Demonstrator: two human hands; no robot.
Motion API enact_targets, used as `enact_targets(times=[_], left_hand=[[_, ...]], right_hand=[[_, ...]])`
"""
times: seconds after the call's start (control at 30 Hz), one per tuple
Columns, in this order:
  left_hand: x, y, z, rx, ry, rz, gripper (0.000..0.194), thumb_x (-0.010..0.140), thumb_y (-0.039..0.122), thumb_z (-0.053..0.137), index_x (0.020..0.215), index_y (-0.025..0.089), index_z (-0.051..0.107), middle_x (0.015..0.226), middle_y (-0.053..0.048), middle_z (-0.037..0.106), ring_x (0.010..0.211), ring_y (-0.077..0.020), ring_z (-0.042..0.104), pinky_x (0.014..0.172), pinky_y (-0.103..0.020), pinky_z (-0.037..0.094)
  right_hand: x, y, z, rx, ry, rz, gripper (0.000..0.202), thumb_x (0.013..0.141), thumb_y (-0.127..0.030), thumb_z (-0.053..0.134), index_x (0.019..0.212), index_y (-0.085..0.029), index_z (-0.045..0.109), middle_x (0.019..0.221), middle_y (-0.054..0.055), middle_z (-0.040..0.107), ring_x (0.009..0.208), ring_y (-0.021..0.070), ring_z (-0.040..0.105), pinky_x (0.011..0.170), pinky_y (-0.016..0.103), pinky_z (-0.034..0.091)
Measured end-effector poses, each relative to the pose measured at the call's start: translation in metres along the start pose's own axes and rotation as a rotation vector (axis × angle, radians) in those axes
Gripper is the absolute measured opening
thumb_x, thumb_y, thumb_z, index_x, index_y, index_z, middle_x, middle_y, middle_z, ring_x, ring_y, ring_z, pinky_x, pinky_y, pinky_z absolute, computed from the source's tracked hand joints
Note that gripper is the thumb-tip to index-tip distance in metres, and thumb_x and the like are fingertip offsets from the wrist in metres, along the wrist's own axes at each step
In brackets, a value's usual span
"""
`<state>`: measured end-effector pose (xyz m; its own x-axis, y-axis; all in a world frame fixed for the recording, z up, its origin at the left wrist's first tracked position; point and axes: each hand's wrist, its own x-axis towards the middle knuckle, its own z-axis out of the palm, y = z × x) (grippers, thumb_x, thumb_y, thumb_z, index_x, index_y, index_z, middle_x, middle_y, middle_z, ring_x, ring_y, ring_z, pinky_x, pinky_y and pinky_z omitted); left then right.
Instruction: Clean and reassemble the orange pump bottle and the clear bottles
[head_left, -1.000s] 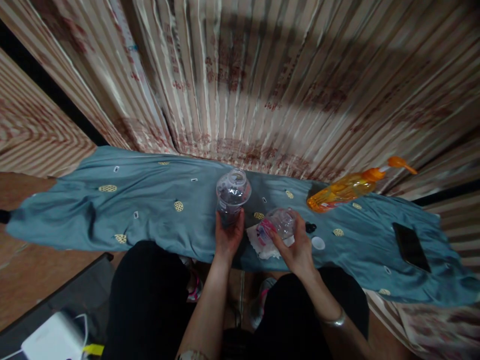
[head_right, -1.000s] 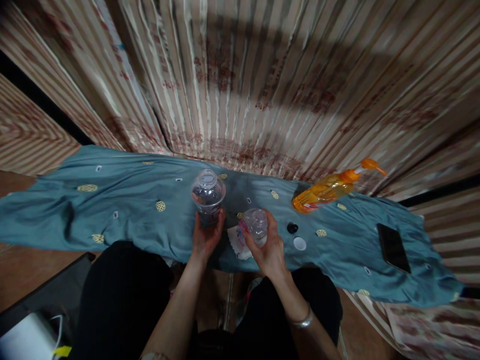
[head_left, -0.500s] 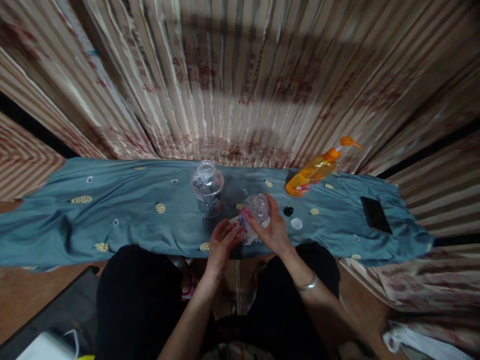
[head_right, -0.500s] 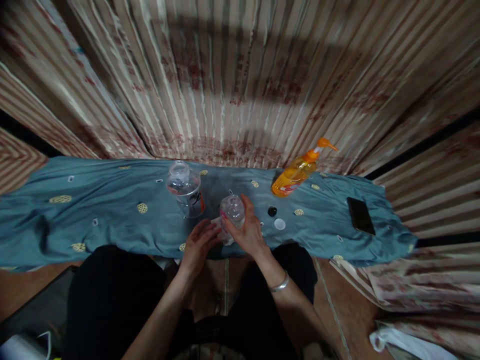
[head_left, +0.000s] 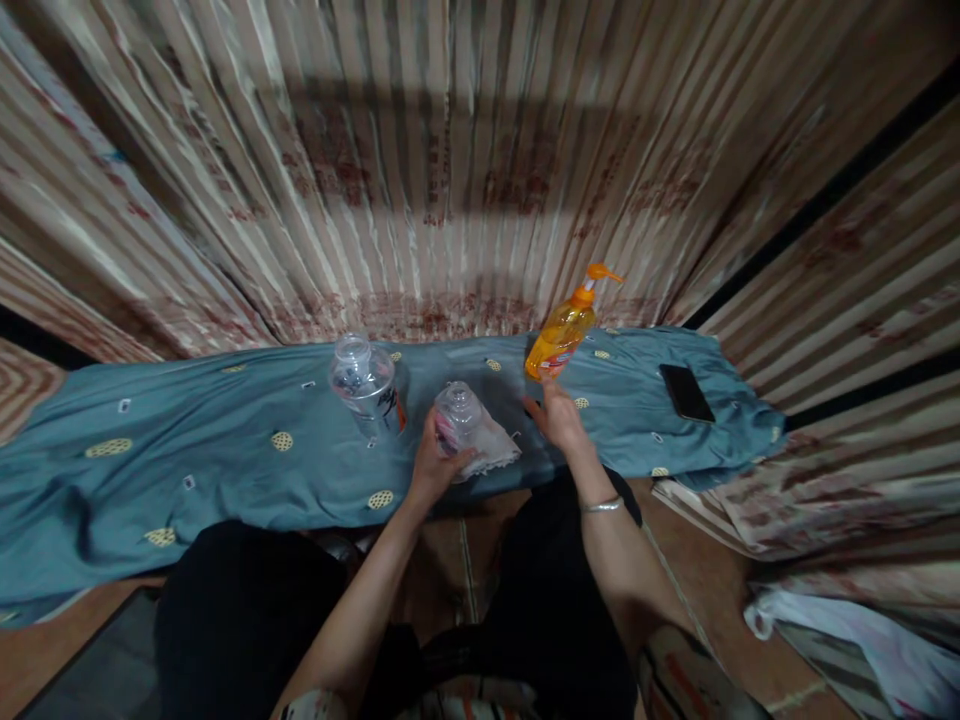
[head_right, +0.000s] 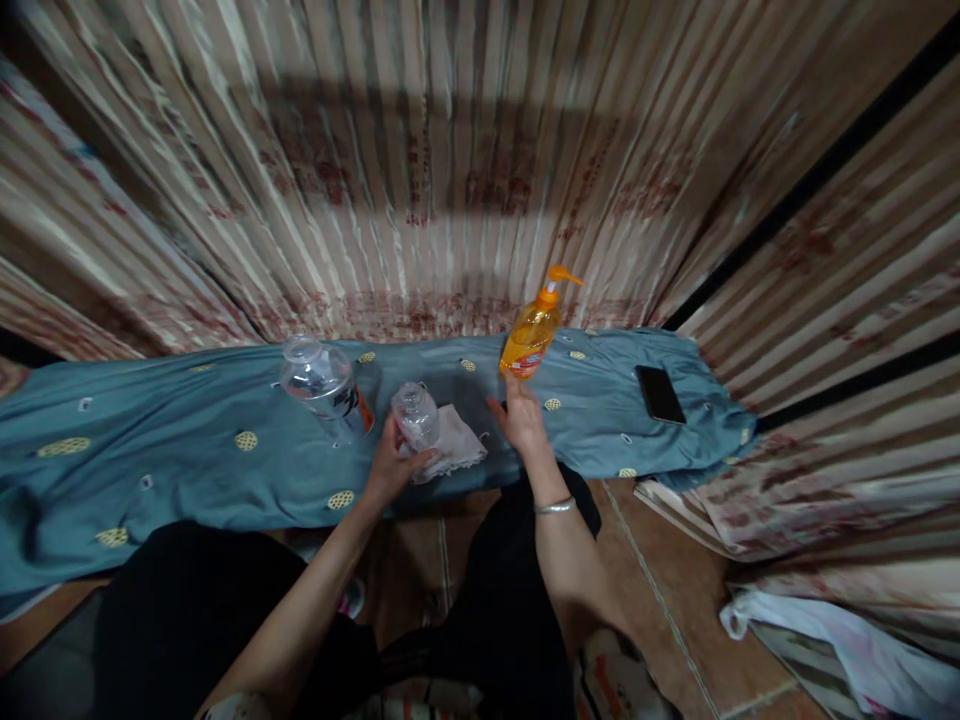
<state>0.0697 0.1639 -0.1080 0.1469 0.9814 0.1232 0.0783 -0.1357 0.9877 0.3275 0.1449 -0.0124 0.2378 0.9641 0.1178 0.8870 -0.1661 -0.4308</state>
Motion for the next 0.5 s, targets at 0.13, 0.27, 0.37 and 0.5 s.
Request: enact_targets(times=[0.13,0.27,0.37,0.5], left_hand=[[-0.001,-0.006,0.002,0.045,0.01,-0.015,0.053,0.109,0.047,0.083,0.155,0.022,0.071,0.156,-0.015,0.073,0.133,-0.0336,0.076,0.112,-0.059,0.067],[-0.001,-0.007,0.004,0.067,0.011,-0.015,0.052,0.109,0.047,0.083,0.153,0.022,0.072,0.154,-0.015,0.074,0.13,-0.0324,0.077,0.109,-0.057,0.069],[0.0,-0.007,0.006,0.074,0.018,-0.014,0.052,0.109,0.047,0.083,0.153,0.022,0.072,0.154,-0.015,0.074,0.13,-0.0325,0.077,0.109,-0.057,0.069],[0.002,-0.008,0.008,0.07,0.027,-0.019,0.052,0.109,0.047,0.083,0.153,0.022,0.072,0.155,-0.015,0.073,0.132,-0.033,0.077,0.11,-0.058,0.068]], right_hand=[[0.006,0.002,0.006,-0.138,-0.147,0.087,0.051,0.106,-0.008,0.075,0.157,-0.016,0.075,0.152,0.023,0.083,0.142,0.0335,0.083,0.123,0.04,0.061],[0.002,-0.003,0.009,-0.101,-0.113,0.068,0.036,0.1,-0.002,0.076,0.132,-0.015,0.087,0.132,0.022,0.09,0.127,0.0341,0.087,0.114,0.039,0.065],[0.003,-0.009,-0.002,-0.026,-0.065,0.016,0.03,0.107,-0.012,0.073,0.134,-0.017,0.085,0.132,0.018,0.091,0.12,0.0313,0.088,0.107,0.039,0.067],[0.012,-0.031,-0.031,0.216,0.017,-0.146,0.033,0.112,-0.033,0.071,0.14,-0.021,0.083,0.113,0.008,0.092,0.09,0.0241,0.083,0.083,0.034,0.066]])
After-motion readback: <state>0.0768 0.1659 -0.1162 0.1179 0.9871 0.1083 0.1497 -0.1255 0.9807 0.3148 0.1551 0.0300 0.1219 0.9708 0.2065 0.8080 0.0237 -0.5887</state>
